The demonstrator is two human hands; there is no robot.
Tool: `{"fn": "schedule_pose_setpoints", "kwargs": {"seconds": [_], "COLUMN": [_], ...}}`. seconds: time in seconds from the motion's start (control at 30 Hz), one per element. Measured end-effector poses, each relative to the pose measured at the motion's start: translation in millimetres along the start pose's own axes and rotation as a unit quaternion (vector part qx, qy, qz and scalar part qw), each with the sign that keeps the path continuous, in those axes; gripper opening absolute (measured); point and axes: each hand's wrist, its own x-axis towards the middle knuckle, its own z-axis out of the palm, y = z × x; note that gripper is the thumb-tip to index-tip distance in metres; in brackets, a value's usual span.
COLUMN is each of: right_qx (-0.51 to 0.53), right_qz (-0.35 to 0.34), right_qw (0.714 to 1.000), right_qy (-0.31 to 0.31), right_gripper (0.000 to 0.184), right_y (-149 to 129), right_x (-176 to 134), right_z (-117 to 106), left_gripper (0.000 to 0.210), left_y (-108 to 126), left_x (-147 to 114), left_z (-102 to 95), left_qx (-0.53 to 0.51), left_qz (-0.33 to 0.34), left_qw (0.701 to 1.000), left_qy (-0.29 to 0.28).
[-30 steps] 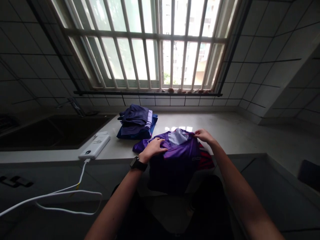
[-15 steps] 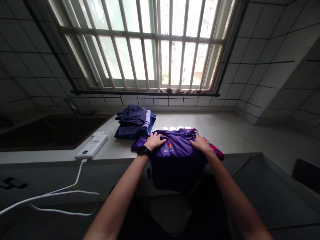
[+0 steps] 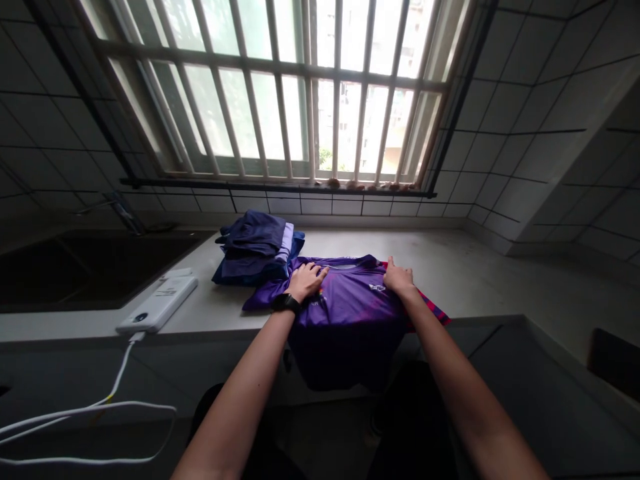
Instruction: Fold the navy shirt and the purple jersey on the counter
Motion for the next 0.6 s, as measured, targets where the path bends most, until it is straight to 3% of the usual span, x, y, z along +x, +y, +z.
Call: {"fn": "schedule_pose_setpoints", "kwargs": {"seconds": [0.1,0.17,0.23,0.37,0.5,0.6], "right_qx": [-0.016,-0.003,0.023,0.060,0.073,0.075], "right_qz": [-0.035,-0.112,-0.159,-0.125,-0.113,-0.122], "right_qw": [0.999,0.993,0.987,0.990,0.990,0.989], "right_qy": [0.021,0.046,0.027,-0.030,-0.037,-0.032], "right_gripper": [0.054,0.056,0.062,0.061,0.059,0.056], "right_y": [-19,-33,-43,-39,-19,-14], "right_x": [-4,-11,-15,0,33,37], "right_z": [1,10,22,33,17,5], "left_gripper": [0.052,0.052,0.051,0.053,0.056,0.054], "left_y": [5,11,16,22,23,22], "left_x": [-1,-4,-8,-12,-12,-12], "left_z": [-0.6,-2.5,-5.2,-10.5,-12.0,-9.6], "left_qx": [0.010,0.020,0.030,0.053,0.070,0.057], "left_qz": [-0.069,-0.072,-0.063,-0.072,-0.082,-0.080], "left_qw": [0.998,0.997,0.997,0.995,0.993,0.994], "left_qy": [0.004,0.015,0.029,0.053,0.040,0.041]}}
